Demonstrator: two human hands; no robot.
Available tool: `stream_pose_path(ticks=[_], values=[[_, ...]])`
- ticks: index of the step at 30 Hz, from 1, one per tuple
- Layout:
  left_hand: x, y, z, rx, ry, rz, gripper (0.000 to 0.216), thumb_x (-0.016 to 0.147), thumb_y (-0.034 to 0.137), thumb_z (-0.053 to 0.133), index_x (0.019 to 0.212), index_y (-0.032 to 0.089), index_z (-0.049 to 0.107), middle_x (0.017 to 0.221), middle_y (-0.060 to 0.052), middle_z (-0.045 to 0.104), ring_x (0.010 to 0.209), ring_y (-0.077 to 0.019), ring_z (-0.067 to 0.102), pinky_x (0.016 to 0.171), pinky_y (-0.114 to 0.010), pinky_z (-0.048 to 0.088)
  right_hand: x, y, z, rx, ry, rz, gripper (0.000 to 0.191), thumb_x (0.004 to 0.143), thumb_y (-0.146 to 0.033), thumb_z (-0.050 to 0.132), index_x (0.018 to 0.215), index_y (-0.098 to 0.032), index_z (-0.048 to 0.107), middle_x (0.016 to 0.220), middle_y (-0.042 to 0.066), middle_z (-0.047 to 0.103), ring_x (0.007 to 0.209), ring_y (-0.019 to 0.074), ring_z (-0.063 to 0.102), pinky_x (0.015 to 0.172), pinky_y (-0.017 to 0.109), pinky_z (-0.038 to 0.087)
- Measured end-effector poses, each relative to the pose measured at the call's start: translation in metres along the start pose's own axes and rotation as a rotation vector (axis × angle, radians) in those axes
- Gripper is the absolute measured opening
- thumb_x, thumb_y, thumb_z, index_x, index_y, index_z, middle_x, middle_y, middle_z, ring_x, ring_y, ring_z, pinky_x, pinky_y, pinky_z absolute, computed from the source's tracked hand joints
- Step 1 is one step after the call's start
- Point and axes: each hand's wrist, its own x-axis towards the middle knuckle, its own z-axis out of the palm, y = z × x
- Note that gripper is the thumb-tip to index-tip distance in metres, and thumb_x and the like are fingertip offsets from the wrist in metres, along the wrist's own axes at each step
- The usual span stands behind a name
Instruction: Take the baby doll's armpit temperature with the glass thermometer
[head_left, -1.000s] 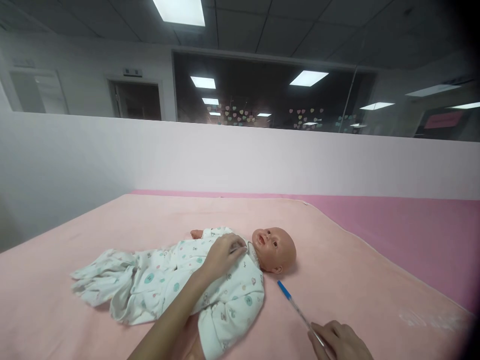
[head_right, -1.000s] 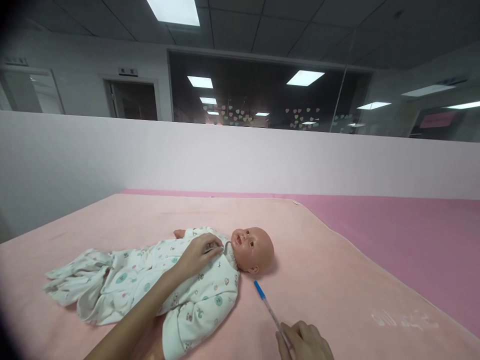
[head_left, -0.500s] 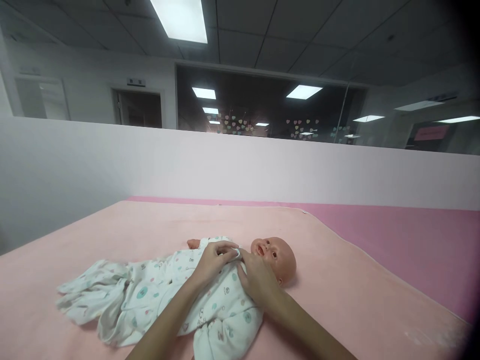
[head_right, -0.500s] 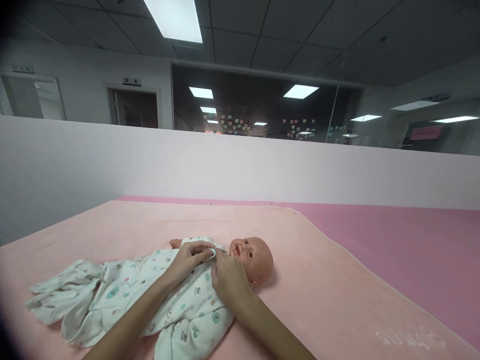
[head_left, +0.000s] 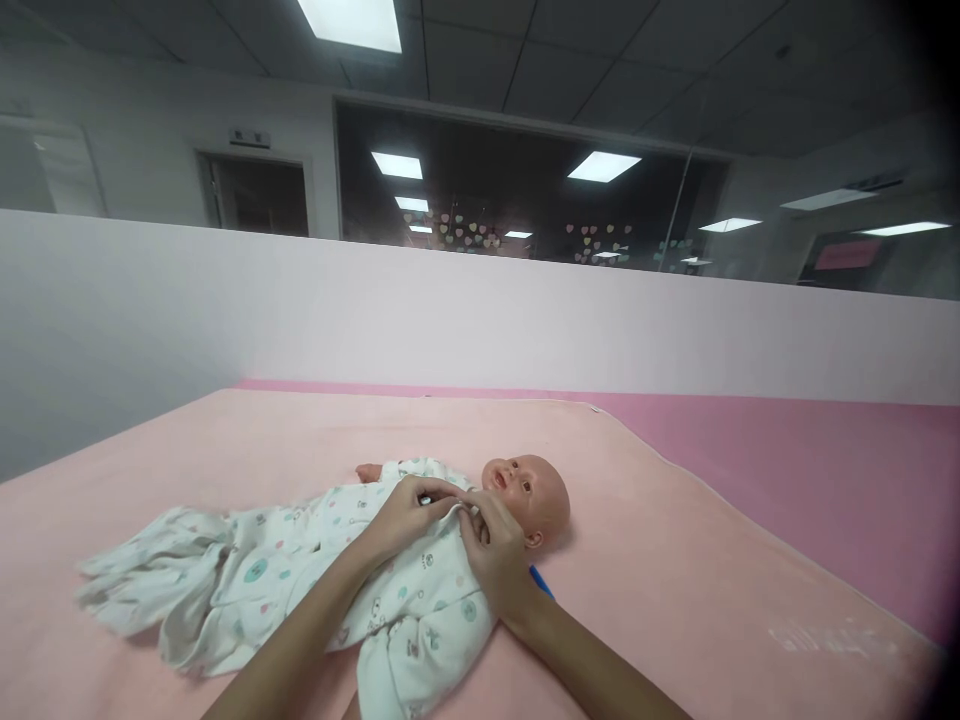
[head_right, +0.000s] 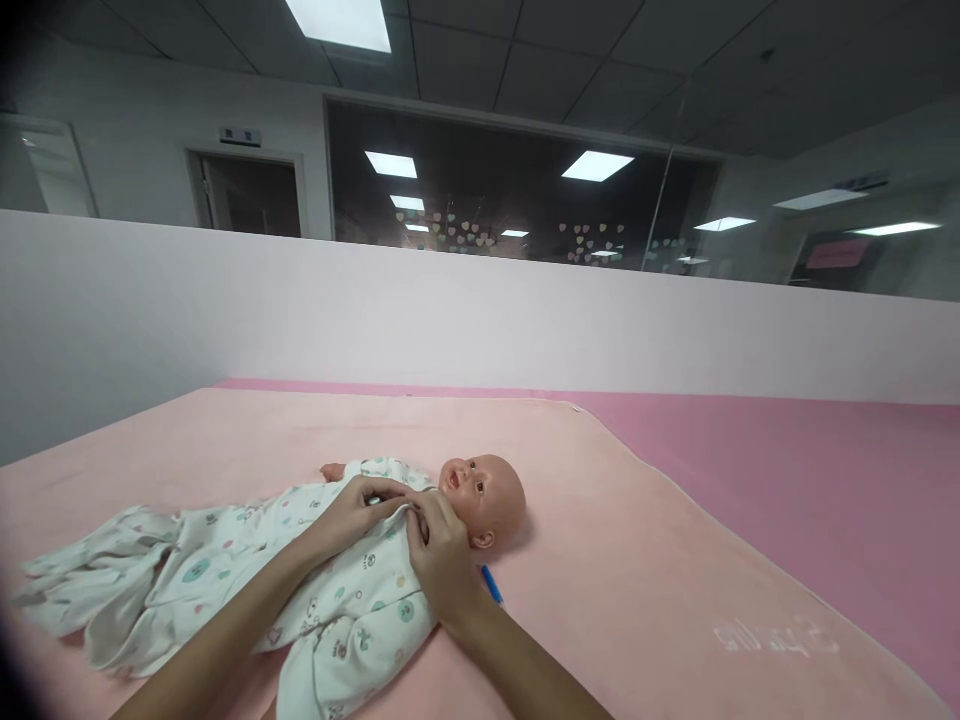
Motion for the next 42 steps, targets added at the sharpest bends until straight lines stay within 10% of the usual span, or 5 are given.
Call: stream_pose_path(ticks=[25,42], values=[[-0.001,-0.005,-0.005,0.093,-0.088,0.077,0.028,0.084,0.030,0.044,0.101,0.021,0.064,0.096,-0.001,0.066,0.091,-0.0185,0.056,0.082,-0.027,0.041,0.003,-0.008,-0.004,0.033,-0.034,0.036,0.026,0.086,-0.016,0.039,0.105,-0.024,0.053,0.098,0.002,0.060,0.092,0.0139,0.055,0.079,0.026,0.045],[-0.001,-0.005,-0.003,-0.019,-0.100,0.028,0.017,0.078,0.030,0.048,0.085,0.017,0.057,0.084,-0.002,0.058,0.084,-0.0177,0.052,0.075,-0.027,0.038,0.002,-0.006,-0.002,0.091,0.008,0.166,0.015,0.084,-0.018,0.039,0.081,-0.019,0.053,0.075,0.001,0.057,0.065,0.0118,0.052,0.058,0.023,0.041]])
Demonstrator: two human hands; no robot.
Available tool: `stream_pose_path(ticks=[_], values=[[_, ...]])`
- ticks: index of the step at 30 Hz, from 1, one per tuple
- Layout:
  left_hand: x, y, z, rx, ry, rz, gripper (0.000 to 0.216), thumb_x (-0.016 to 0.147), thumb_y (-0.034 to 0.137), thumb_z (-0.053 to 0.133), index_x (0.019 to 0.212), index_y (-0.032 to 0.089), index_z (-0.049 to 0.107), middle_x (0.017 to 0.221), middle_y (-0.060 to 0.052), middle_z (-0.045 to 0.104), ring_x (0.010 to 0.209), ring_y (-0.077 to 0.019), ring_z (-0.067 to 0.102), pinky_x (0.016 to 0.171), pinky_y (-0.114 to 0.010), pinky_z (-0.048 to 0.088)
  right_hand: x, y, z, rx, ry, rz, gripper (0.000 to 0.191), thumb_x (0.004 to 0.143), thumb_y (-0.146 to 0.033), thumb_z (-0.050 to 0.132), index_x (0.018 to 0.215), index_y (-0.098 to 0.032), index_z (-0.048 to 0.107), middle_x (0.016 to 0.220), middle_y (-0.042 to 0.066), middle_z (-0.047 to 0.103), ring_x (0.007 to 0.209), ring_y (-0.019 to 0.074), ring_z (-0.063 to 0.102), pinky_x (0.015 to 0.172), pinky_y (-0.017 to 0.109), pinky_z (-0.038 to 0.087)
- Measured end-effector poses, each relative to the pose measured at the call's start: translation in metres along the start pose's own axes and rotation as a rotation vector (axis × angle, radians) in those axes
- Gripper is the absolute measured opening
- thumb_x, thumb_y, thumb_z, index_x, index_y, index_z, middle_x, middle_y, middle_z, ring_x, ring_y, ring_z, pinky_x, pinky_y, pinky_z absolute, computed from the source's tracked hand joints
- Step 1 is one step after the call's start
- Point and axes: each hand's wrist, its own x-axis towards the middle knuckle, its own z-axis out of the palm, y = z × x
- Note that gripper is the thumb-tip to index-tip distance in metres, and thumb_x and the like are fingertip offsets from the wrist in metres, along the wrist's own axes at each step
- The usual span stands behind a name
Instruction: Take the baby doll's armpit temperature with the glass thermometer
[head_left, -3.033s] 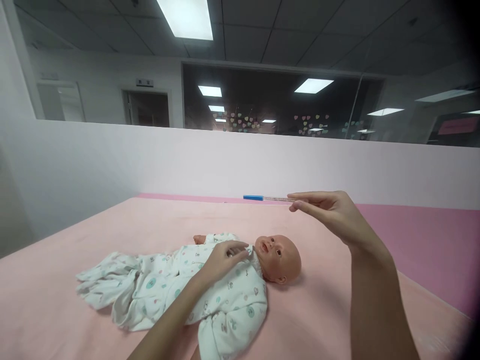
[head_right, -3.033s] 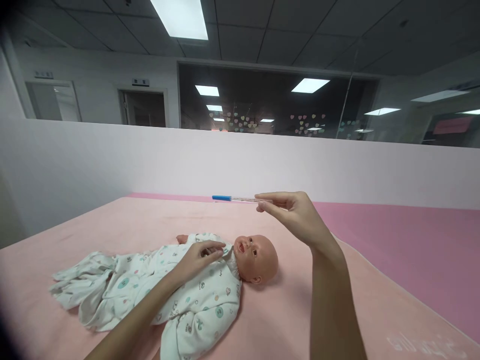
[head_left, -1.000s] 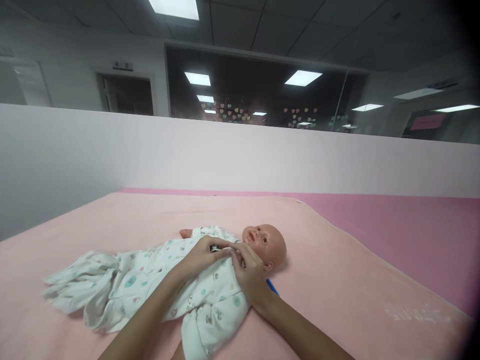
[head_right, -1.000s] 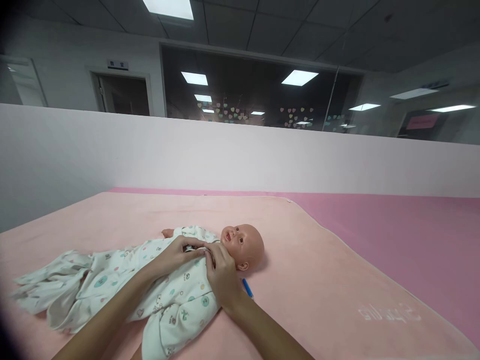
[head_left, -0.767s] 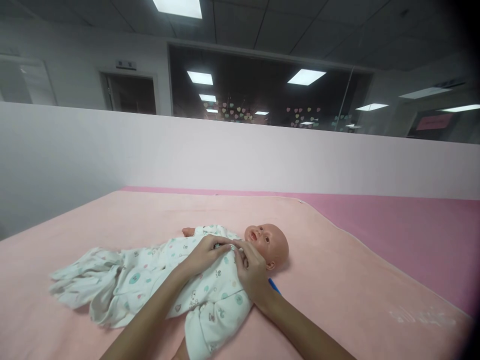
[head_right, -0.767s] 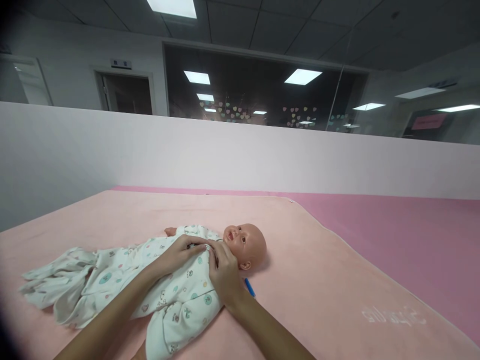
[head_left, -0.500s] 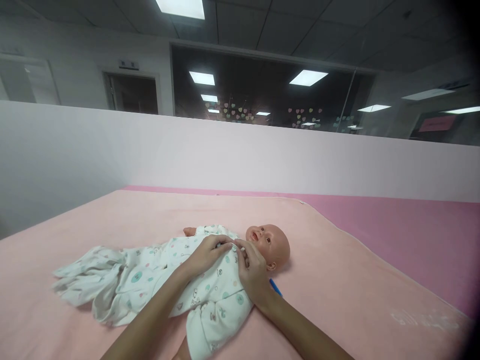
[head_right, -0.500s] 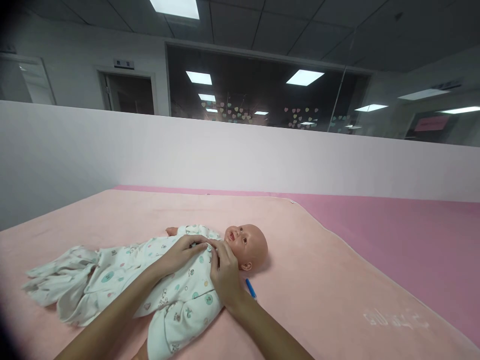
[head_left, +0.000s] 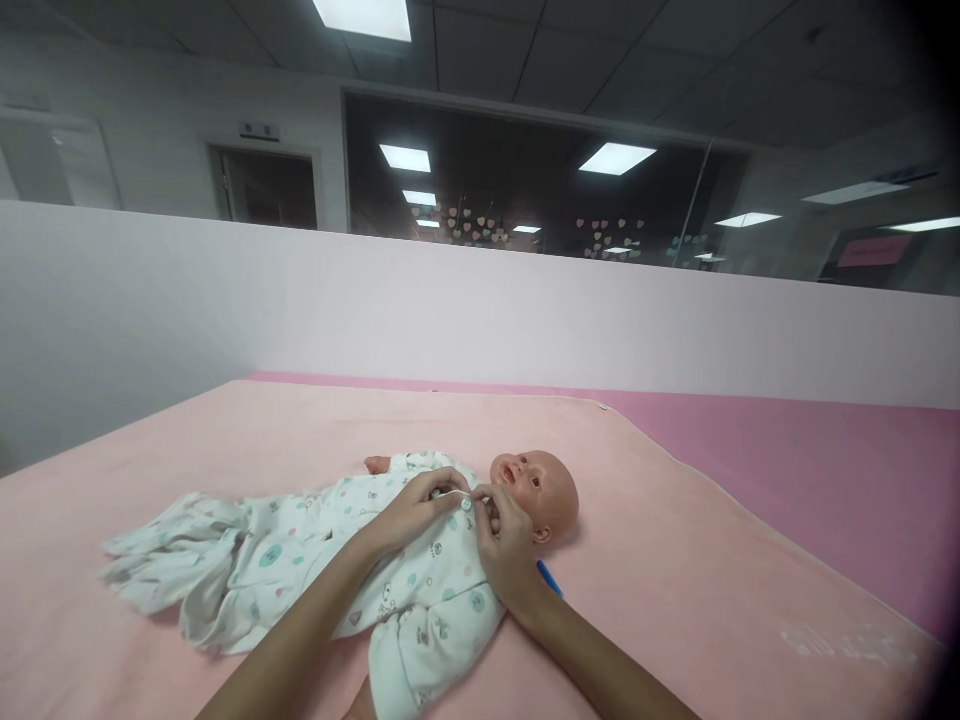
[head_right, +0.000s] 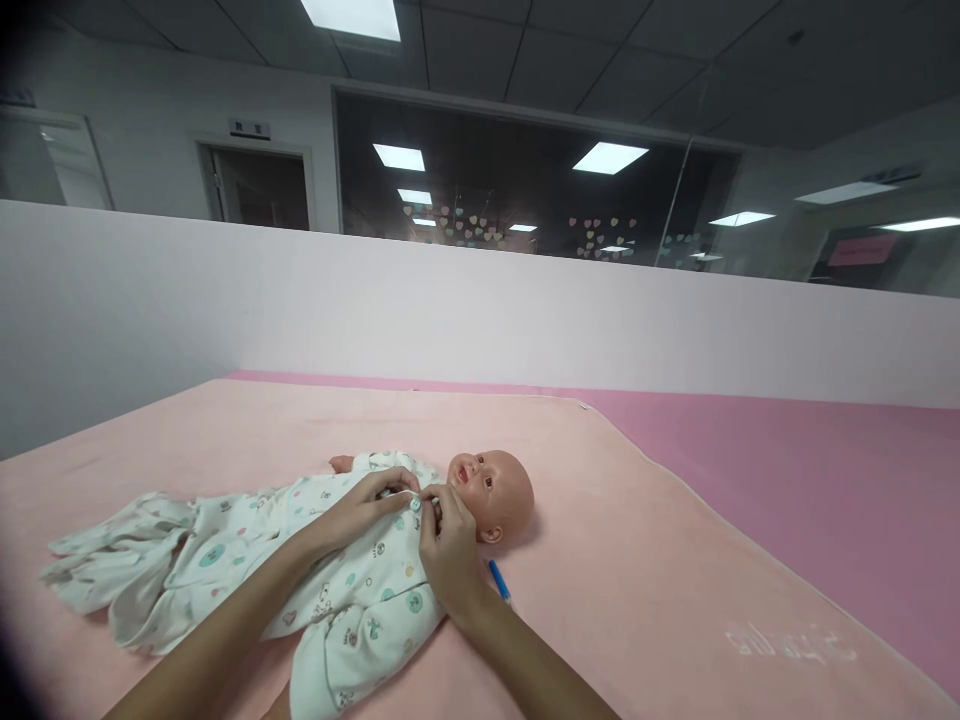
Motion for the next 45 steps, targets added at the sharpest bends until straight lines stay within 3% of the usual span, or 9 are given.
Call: stream_pose_path(ticks=[5,11,16,20,25,31,38,42,45], values=[[-0.002,0.002,0.001,-0.044,0.034,0.016,0.015,0.079,0.028,0.048,0.086,0.018,0.056,0.083,-0.002,0.058,0.084,-0.0175,0.052,0.074,-0.027,0.038,0.001,-0.004,-0.002,-0.051,-0.020,-0.073,0.021,0.083,-0.016,0.037,0.085,-0.019,0.058,0.075,0.002,0.058,0.060,0.0118,0.050,0.054,0.023,0.039],[-0.001,-0.001,-0.001,-0.097,0.049,-0.029,0.018,0.077,0.028,0.052,0.090,0.017,0.058,0.083,-0.002,0.060,0.083,-0.0175,0.054,0.073,-0.027,0.038,0.000,-0.006,-0.003,-0.098,-0.016,-0.064,0.004,0.078,-0.020,0.048,0.079,-0.018,0.051,0.063,-0.002,0.047,0.047,0.0085,0.039,0.048,0.022,0.035],[-0.006,0.002,-0.018,-0.172,-0.009,-0.100,0.032,0.082,0.037,0.047,0.107,0.020,0.055,0.084,-0.003,0.060,0.078,-0.0149,0.053,0.069,-0.025,0.038,-0.001,-0.004,-0.002,-0.075,-0.041,0.009,0.010,0.083,-0.023,0.045,0.074,-0.019,0.046,0.066,-0.002,0.048,0.055,0.0098,0.042,0.053,0.022,0.037],[-0.014,0.004,-0.031,-0.177,-0.044,-0.143,0.033,0.077,0.039,0.056,0.103,0.019,0.059,0.079,-0.002,0.060,0.074,-0.0135,0.053,0.065,-0.024,0.037,-0.002,-0.002,-0.002,-0.060,-0.036,0.032,0.008,0.083,-0.021,0.043,0.075,-0.019,0.045,0.070,-0.001,0.048,0.057,0.0099,0.044,0.054,0.022,0.038],[-0.023,0.006,-0.033,-0.196,-0.013,-0.127,0.030,0.074,0.037,0.060,0.096,0.017,0.062,0.087,-0.006,0.064,0.081,-0.0161,0.056,0.072,-0.025,0.040,0.005,-0.008,-0.006,-0.112,-0.028,-0.075,0.015,0.081,-0.012,0.036,0.082,-0.019,0.049,0.078,0.002,0.052,0.065,0.0122,0.049,0.059,0.024,0.040],[-0.025,-0.004,-0.032,-0.281,0.069,-0.120,0.035,0.070,0.032,0.066,0.100,0.016,0.060,0.085,-0.007,0.065,0.083,-0.0179,0.058,0.078,-0.029,0.043,0.018,-0.031,0.008,-0.296,-0.192,-0.372,0.018,0.078,-0.012,0.041,0.086,-0.020,0.055,0.077,0.002,0.059,0.064,0.0119,0.054,0.057,0.023,0.038],[-0.023,-0.010,-0.032,-0.348,0.125,-0.099,0.043,0.067,0.019,0.065,0.109,0.017,0.055,0.085,-0.005,0.061,0.075,-0.0134,0.056,0.071,-0.026,0.045,0.007,-0.024,0.019,-0.380,-0.193,-0.342,0.025,0.076,-0.020,0.047,0.101,-0.021,0.053,0.081,0.002,0.061,0.068,0.0148,0.057,0.056,0.025,0.036],[-0.022,-0.013,-0.032,-0.332,0.162,-0.078,0.041,0.069,0.015,0.059,0.109,0.018,0.055,0.083,-0.003,0.059,0.071,-0.0105,0.054,0.069,-0.023,0.043,0.002,-0.020,0.017,-0.365,-0.155,-0.318,0.012,0.076,-0.022,0.048,0.087,-0.020,0.055,0.077,0.002,0.059,0.064,0.0141,0.054,0.054,0.025,0.033],[-0.022,-0.013,-0.030,-0.237,0.116,-0.092,0.037,0.071,0.019,0.058,0.108,0.017,0.056,0.083,-0.004,0.060,0.072,-0.0120,0.054,0.067,-0.023,0.043,0.001,-0.022,0.016,-0.342,-0.149,-0.323,0.010,0.075,-0.020,0.048,0.083,-0.020,0.055,0.077,0.002,0.057,0.064,0.0135,0.053,0.055,0.025,0.034]])
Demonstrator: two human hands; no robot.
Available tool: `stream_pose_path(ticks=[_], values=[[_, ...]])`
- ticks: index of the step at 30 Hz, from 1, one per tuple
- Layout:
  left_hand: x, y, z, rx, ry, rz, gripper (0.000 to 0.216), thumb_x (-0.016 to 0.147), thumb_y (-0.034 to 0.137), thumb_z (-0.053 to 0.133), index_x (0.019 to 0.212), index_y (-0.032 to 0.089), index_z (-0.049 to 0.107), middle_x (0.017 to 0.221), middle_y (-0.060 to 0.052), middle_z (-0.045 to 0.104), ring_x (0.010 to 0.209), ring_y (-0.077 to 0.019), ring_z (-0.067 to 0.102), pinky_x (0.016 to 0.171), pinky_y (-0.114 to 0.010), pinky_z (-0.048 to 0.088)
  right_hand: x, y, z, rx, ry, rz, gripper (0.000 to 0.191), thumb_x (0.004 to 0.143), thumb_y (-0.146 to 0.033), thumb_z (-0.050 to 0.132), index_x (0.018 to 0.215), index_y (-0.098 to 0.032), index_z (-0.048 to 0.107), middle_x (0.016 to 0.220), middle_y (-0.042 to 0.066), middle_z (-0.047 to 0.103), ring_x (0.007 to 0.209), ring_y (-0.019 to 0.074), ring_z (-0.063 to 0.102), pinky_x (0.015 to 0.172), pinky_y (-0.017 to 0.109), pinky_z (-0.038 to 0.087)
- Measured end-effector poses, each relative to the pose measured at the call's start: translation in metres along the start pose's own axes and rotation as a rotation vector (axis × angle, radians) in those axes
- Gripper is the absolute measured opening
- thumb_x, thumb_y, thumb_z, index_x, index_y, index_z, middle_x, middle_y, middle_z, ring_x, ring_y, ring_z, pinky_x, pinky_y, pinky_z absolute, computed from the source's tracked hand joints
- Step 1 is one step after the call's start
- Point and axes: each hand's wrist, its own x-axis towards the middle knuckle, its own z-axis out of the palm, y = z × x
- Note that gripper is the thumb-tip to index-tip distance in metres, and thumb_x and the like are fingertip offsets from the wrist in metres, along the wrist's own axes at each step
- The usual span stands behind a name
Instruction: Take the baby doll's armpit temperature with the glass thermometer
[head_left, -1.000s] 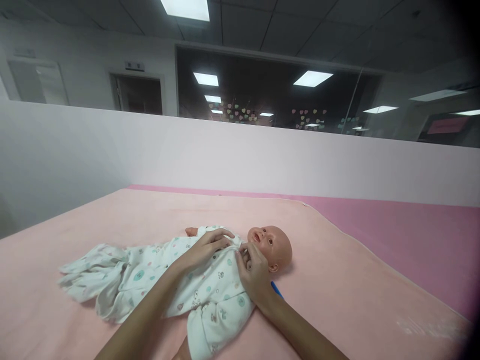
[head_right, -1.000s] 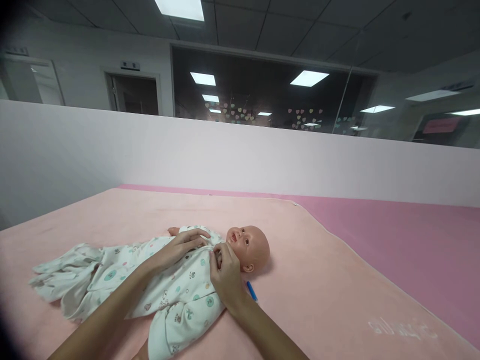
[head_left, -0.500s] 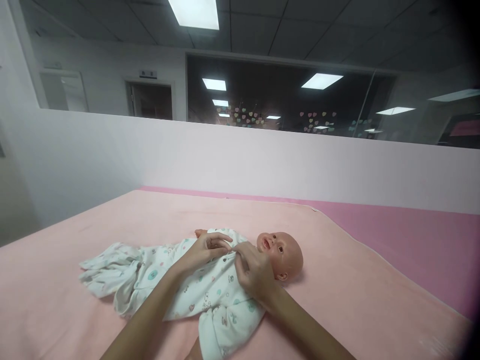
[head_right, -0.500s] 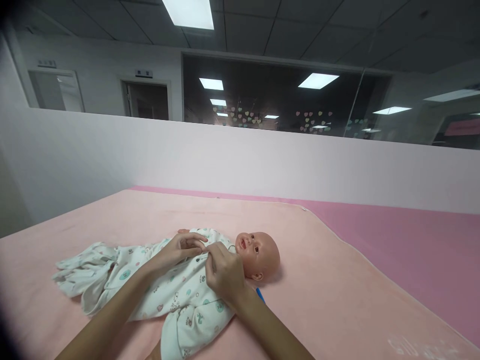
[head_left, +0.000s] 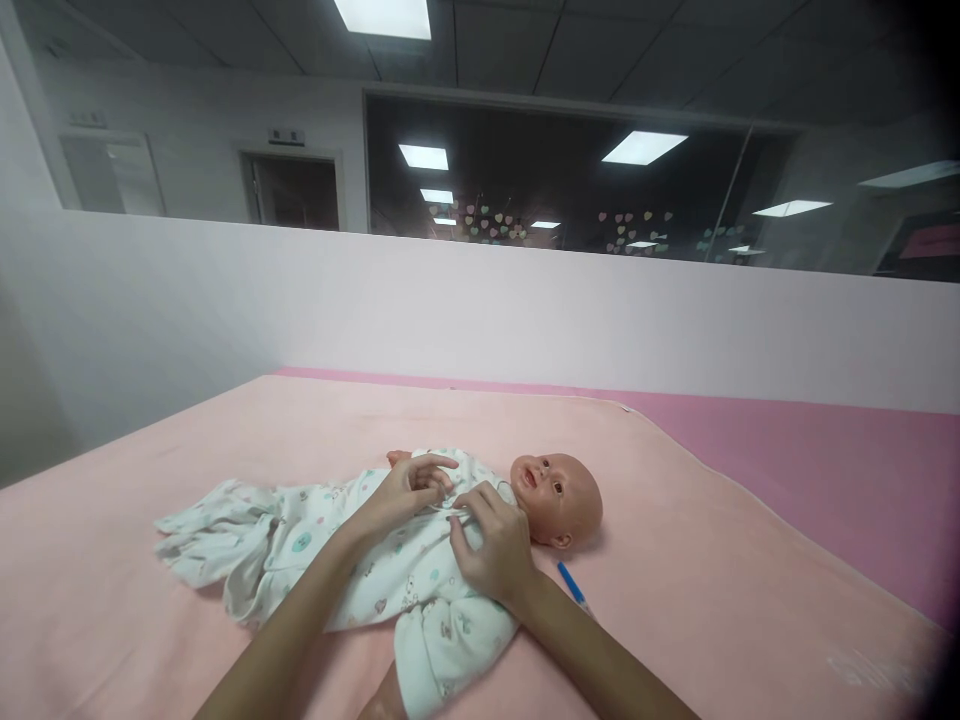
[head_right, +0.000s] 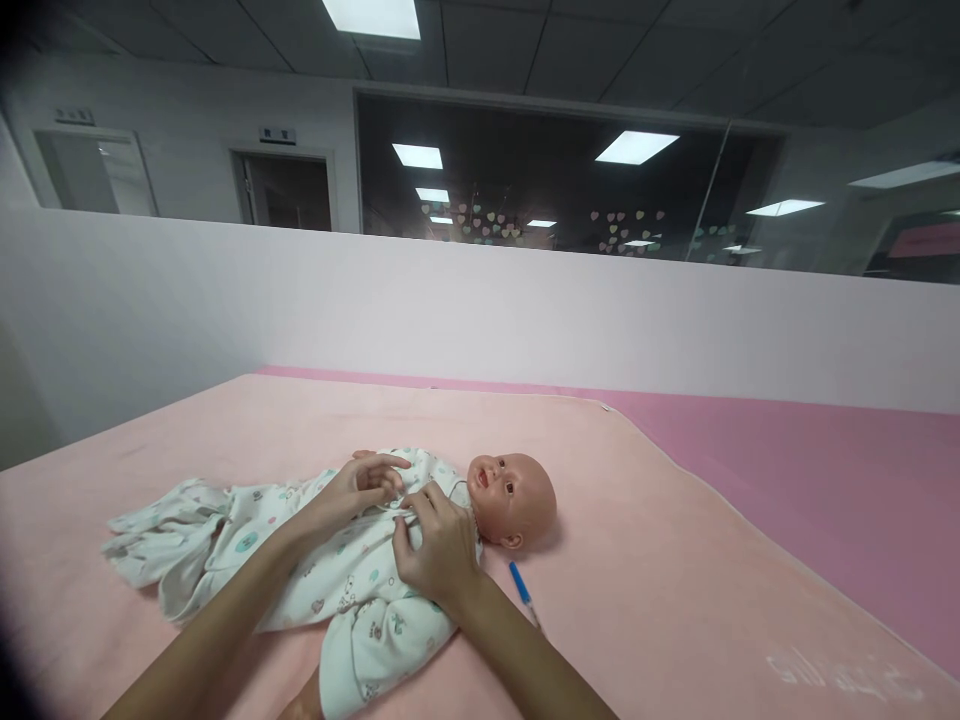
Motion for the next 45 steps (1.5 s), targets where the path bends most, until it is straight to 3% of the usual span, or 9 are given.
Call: stream_pose_path(ticks=[5,10,22,28,31,35,39,45], values=[[-0.004,0.010,0.002,0.114,-0.141,-0.032,0.030,0.075,0.029,0.056,0.102,0.015,0.059,0.077,-0.005,0.064,0.078,-0.0162,0.057,0.074,-0.027,0.043,-0.001,-0.001,-0.002,-0.010,0.006,-0.026,0.011,0.072,-0.019,0.048,0.082,-0.019,0.054,0.076,0.003,0.054,0.064,0.0141,0.051,0.056,0.025,0.033],[-0.006,0.015,0.001,0.063,-0.209,-0.060,0.022,0.071,0.023,0.058,0.093,0.017,0.060,0.078,-0.003,0.061,0.076,-0.0143,0.055,0.070,-0.025,0.043,-0.002,0.000,-0.002,-0.040,-0.036,-0.046,0.010,0.071,-0.020,0.048,0.079,-0.019,0.052,0.076,0.003,0.052,0.065,0.0147,0.049,0.055,0.027,0.030],[-0.007,0.013,0.000,-0.057,-0.123,-0.072,0.022,0.069,0.023,0.063,0.089,0.015,0.058,0.080,-0.004,0.060,0.077,-0.0139,0.055,0.072,-0.024,0.042,-0.003,0.002,0.001,0.072,-0.008,-0.029,0.008,0.084,-0.021,0.043,0.081,-0.019,0.051,0.075,0.002,0.055,0.067,0.0129,0.050,0.059,0.024,0.032],[-0.007,0.013,-0.003,-0.007,-0.096,-0.092,0.014,0.072,0.026,0.061,0.083,0.016,0.061,0.079,-0.003,0.061,0.075,-0.0133,0.054,0.066,-0.022,0.039,-0.003,0.002,0.003,0.096,0.015,-0.016,0.009,0.085,-0.021,0.045,0.085,-0.020,0.054,0.078,0.002,0.058,0.070,0.0121,0.053,0.059,0.023,0.035],[-0.007,0.014,-0.004,-0.006,-0.126,-0.092,0.021,0.074,0.030,0.060,0.090,0.017,0.061,0.084,-0.004,0.062,0.078,-0.0147,0.054,0.070,-0.025,0.040,-0.002,0.003,0.004,0.114,0.045,-0.001,0.007,0.084,-0.021,0.047,0.086,-0.020,0.054,0.077,0.000,0.059,0.068,0.0115,0.053,0.059,0.022,0.035],[-0.008,0.012,-0.006,-0.026,-0.215,-0.107,0.043,0.064,0.024,0.071,0.103,0.021,0.054,0.092,-0.004,0.061,0.082,-0.0153,0.056,0.076,-0.028,0.042,-0.002,0.004,0.003,0.160,0.063,0.051,0.006,0.082,-0.022,0.050,0.087,-0.020,0.053,0.077,0.000,0.059,0.068,0.0115,0.053,0.059,0.022,0.035],[-0.009,0.010,-0.007,-0.004,-0.202,-0.112,0.042,0.065,0.020,0.070,0.103,0.021,0.053,0.089,-0.003,0.062,0.082,-0.0144,0.056,0.075,-0.027,0.042,-0.003,0.004,0.003,0.206,0.054,0.068,0.006,0.081,-0.017,0.046,0.082,-0.020,0.052,0.074,0.000,0.058,0.064,0.0111,0.050,0.056,0.023,0.032],[-0.009,0.008,-0.009,-0.153,-0.190,-0.159,0.044,0.063,0.016,0.071,0.102,0.019,0.051,0.083,-0.003,0.064,0.073,-0.0125,0.057,0.071,-0.027,0.042,-0.004,0.004,0.004,0.206,0.070,0.069,0.008,0.080,-0.014,0.044,0.080,-0.019,0.051,0.073,-0.001,0.056,0.063,0.0105,0.048,0.056,0.022,0.031]])
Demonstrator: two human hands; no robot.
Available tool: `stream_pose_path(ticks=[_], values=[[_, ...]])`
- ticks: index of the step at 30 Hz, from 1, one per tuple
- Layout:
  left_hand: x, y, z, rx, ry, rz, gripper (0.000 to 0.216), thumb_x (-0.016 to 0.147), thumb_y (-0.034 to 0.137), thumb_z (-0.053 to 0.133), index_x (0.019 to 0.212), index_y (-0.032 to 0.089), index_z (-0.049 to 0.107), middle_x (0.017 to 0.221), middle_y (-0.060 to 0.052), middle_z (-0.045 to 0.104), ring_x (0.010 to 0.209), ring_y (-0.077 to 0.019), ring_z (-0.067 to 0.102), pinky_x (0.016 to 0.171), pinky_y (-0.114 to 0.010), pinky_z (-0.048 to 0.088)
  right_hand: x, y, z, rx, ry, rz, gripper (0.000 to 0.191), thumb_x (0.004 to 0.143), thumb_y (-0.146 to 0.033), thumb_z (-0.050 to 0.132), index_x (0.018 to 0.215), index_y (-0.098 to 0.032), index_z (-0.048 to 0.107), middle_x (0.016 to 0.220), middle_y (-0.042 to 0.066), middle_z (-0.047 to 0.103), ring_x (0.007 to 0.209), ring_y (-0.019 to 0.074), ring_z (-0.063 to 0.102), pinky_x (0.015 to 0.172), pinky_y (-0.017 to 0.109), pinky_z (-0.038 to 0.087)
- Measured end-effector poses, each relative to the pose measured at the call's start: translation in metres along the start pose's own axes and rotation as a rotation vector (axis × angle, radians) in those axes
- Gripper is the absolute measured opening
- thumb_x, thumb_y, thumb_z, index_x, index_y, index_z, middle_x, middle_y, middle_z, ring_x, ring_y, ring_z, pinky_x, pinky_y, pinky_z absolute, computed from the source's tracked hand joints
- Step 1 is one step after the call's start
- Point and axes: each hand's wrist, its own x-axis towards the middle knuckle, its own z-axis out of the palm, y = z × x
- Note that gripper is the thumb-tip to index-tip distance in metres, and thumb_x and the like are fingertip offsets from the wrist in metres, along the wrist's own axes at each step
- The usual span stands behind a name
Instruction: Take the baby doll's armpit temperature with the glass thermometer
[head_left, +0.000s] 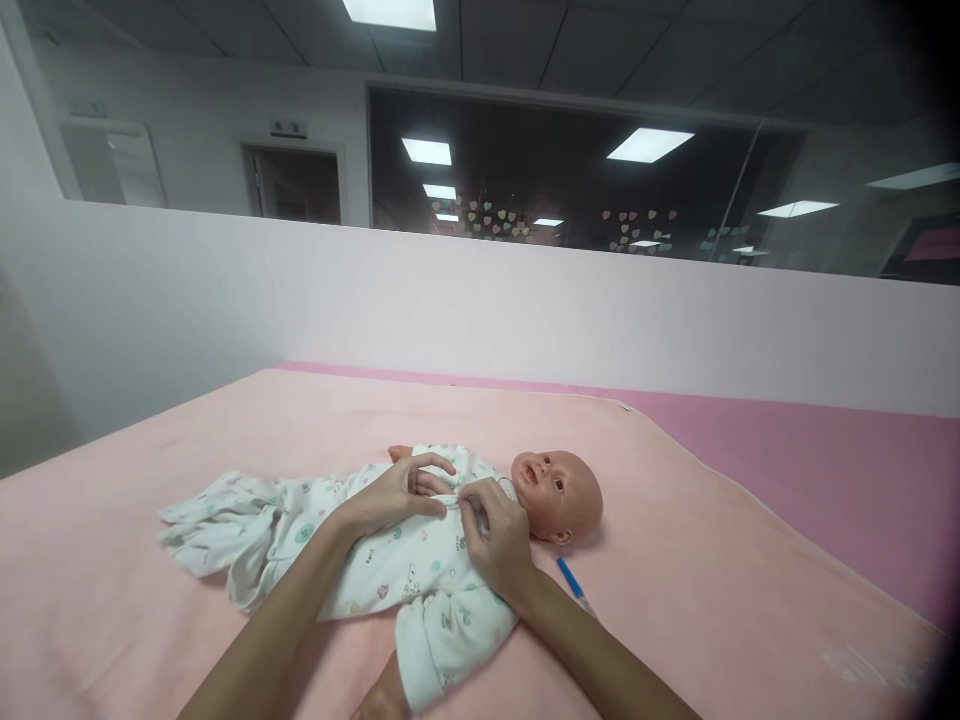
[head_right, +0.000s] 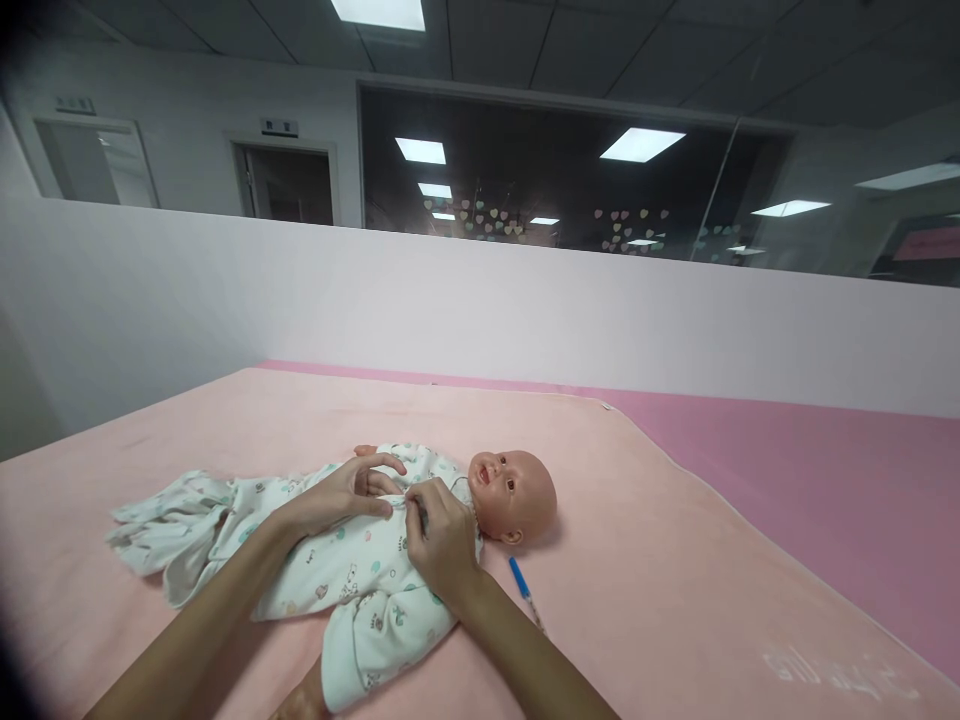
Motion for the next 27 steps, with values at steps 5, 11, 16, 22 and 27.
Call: stream_pose_path(ticks=[5,11,16,22,27], values=[[0.0017,-0.0015,-0.0003,-0.029,-0.009,0.015,0.042,0.062,0.015,0.072,0.097,0.019,0.050,0.076,-0.001,0.064,0.070,-0.0112,0.055,0.068,-0.024,0.041,-0.0004,0.0004,0.0011,-0.020,-0.003,-0.006,0.010,0.080,-0.013,0.044,0.080,-0.020,0.051,0.073,-0.001,0.056,0.064,0.0104,0.048,0.057,0.022,0.032],[0.0012,-0.0012,0.0005,-0.027,-0.016,0.010,0.041,0.062,0.014,0.071,0.097,0.019,0.049,0.075,0.001,0.061,0.072,-0.0106,0.053,0.071,-0.025,0.040,0.0002,0.0005,0.0011,-0.017,-0.006,0.002,0.011,0.080,-0.012,0.044,0.081,-0.020,0.051,0.074,-0.001,0.056,0.065,0.0101,0.049,0.058,0.022,0.033],[0.0009,-0.0015,0.0021,-0.006,-0.010,0.008,0.039,0.062,0.014,0.070,0.095,0.019,0.050,0.072,0.003,0.058,0.071,-0.0106,0.052,0.070,-0.025,0.039,0.0006,-0.0004,0.0002,-0.028,-0.012,0.005,0.010,0.080,-0.012,0.044,0.081,-0.020,0.051,0.074,-0.002,0.056,0.065,0.0101,0.049,0.057,0.022,0.033],[0.0010,0.0002,0.0038,0.034,-0.007,0.011,0.037,0.062,0.014,0.069,0.093,0.020,0.050,0.069,0.004,0.056,0.068,-0.0100,0.049,0.067,-0.024,0.037,0.0008,-0.0011,0.0003,-0.038,-0.017,-0.001,0.011,0.080,-0.012,0.044,0.080,-0.020,0.051,0.074,-0.001,0.057,0.067,0.0105,0.050,0.059,0.022,0.033],[-0.0005,-0.0005,0.0026,0.043,0.018,-0.002,0.041,0.063,0.016,0.069,0.099,0.021,0.050,0.082,0.001,0.058,0.073,-0.0103,0.050,0.070,-0.024,0.038,0.0006,0.0000,0.0010,-0.056,0.004,-0.006,0.011,0.080,-0.012,0.043,0.079,-0.019,0.052,0.073,-0.001,0.056,0.065,0.0105,0.050,0.058,0.022,0.034]])
